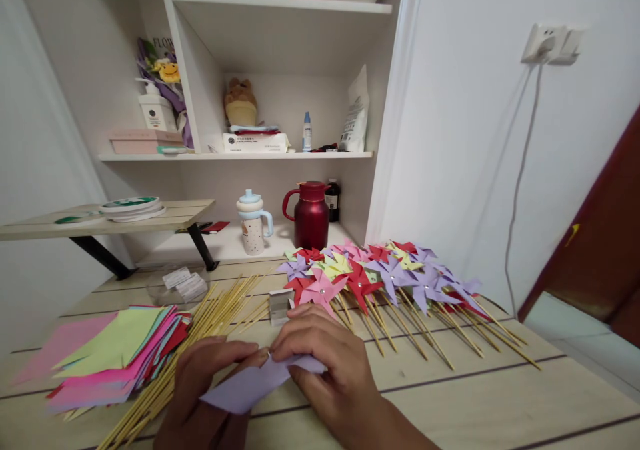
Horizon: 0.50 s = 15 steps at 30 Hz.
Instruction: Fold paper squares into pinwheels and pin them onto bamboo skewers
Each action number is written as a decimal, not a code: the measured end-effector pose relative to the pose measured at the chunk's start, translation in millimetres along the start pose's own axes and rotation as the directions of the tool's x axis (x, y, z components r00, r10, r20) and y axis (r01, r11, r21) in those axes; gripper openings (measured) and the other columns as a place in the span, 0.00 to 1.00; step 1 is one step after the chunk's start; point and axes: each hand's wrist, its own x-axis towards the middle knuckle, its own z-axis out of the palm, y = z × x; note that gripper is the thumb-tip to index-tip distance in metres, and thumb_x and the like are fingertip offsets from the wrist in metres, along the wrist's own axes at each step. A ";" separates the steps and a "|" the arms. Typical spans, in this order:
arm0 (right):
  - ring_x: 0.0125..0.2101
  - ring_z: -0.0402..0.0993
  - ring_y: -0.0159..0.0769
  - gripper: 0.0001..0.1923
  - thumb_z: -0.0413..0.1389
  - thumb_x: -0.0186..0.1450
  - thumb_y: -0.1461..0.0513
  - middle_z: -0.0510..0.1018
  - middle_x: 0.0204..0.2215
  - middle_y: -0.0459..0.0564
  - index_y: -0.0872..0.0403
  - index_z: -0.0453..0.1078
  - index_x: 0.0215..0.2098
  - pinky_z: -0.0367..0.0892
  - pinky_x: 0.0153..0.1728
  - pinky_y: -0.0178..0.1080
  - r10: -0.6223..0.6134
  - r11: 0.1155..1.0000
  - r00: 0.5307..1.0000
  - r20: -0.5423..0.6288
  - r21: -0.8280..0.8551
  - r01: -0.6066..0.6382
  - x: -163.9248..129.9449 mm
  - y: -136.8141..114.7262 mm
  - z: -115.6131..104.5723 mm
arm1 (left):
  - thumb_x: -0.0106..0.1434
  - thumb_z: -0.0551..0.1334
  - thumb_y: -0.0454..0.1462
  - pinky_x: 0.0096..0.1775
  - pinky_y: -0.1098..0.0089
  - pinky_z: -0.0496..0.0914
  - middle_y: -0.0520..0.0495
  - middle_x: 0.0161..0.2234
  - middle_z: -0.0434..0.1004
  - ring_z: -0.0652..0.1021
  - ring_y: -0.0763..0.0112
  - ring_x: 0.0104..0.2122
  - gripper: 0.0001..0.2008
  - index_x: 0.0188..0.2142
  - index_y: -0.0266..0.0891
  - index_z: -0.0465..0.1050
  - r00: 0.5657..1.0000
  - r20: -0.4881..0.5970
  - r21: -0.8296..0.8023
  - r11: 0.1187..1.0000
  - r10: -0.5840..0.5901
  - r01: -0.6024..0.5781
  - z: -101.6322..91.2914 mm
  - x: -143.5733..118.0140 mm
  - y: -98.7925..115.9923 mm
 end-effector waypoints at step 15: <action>0.28 0.68 0.32 0.06 0.59 0.64 0.60 0.74 0.26 0.44 0.53 0.73 0.30 0.64 0.31 0.34 0.541 0.829 0.839 0.053 0.136 -0.543 -9.7 11.7 8.6 | 0.59 0.65 0.40 0.43 0.71 0.71 0.51 0.36 0.81 0.79 0.66 0.39 0.05 0.33 0.46 0.80 0.609 0.234 -0.348 0.520 -0.758 0.780 26.4 -5.5 10.8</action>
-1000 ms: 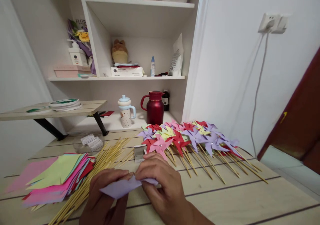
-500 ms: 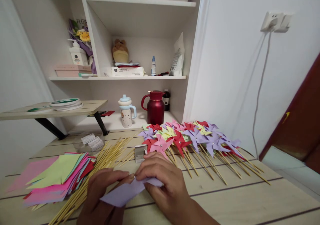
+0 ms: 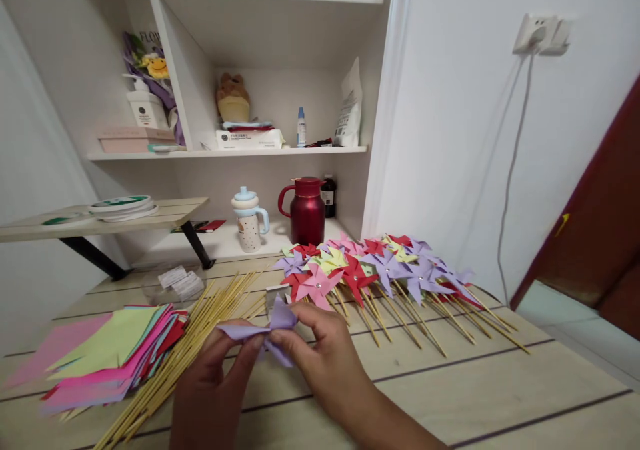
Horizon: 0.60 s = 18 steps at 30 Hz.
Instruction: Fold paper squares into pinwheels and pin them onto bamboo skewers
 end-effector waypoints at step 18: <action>0.26 0.66 0.31 0.04 0.62 0.60 0.61 0.73 0.24 0.44 0.55 0.74 0.30 0.62 0.26 0.32 0.127 0.990 0.992 0.004 0.061 -0.127 -1.0 1.8 0.7 | 0.56 0.67 0.40 0.38 0.69 0.73 0.49 0.31 0.79 0.78 0.65 0.35 0.04 0.28 0.43 0.79 0.996 -0.065 -0.008 0.998 0.058 -0.059 2.3 -1.0 6.2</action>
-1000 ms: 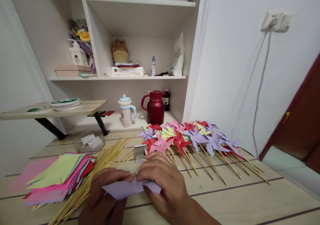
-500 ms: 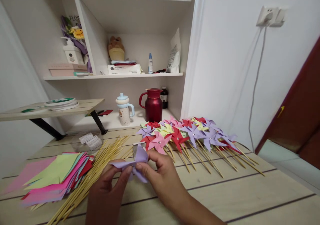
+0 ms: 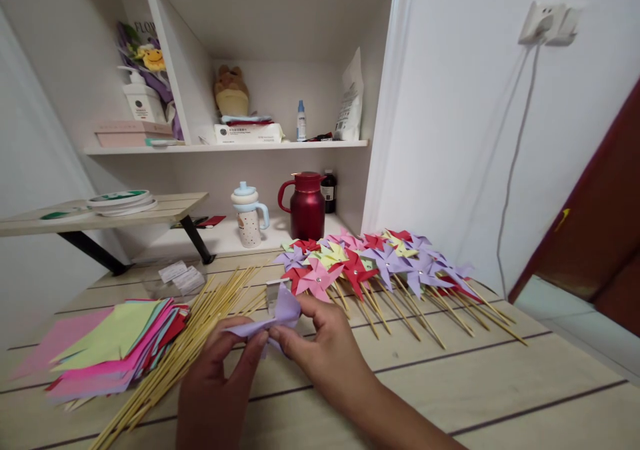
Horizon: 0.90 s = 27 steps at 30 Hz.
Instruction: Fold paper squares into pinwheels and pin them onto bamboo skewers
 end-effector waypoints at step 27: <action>0.25 0.73 0.29 0.13 0.70 0.51 0.59 0.80 0.27 0.45 0.54 0.77 0.33 0.66 0.28 0.32 0.286 0.854 0.955 0.071 0.432 -0.288 7.4 1.5 -2.7 | 0.56 0.66 0.47 0.47 0.61 0.70 0.46 0.35 0.81 0.78 0.60 0.40 0.12 0.31 0.41 0.79 0.926 0.234 -0.280 0.892 -0.295 0.355 3.6 3.7 0.7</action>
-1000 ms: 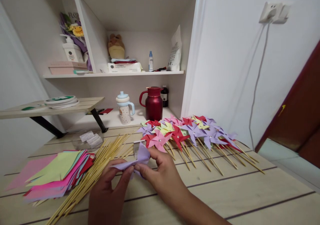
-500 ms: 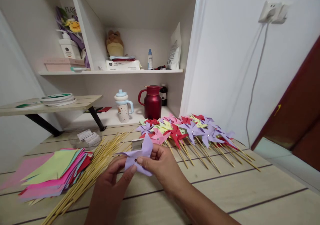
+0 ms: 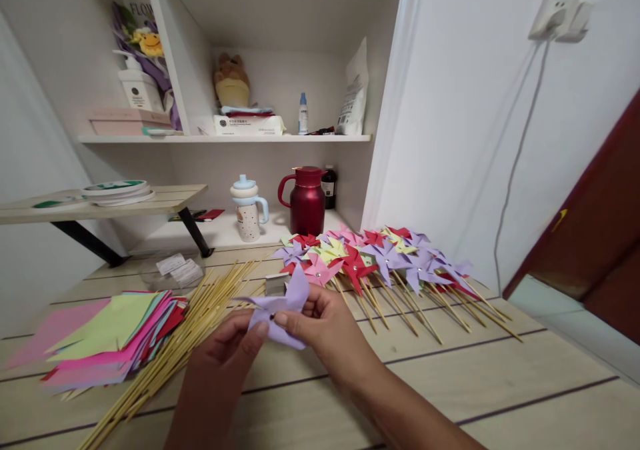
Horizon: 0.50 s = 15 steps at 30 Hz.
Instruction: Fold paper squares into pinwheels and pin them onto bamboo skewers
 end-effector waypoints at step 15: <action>0.27 0.75 0.32 0.15 0.71 0.46 0.62 0.82 0.29 0.48 0.57 0.78 0.32 0.67 0.30 0.33 0.116 0.986 0.993 -0.027 0.123 -0.112 4.4 2.2 -0.1 | 0.50 0.70 0.47 0.42 0.63 0.72 0.46 0.31 0.82 0.80 0.60 0.35 0.15 0.32 0.38 0.80 0.989 0.018 -0.060 0.987 -0.148 0.149 -1.1 7.6 -10.1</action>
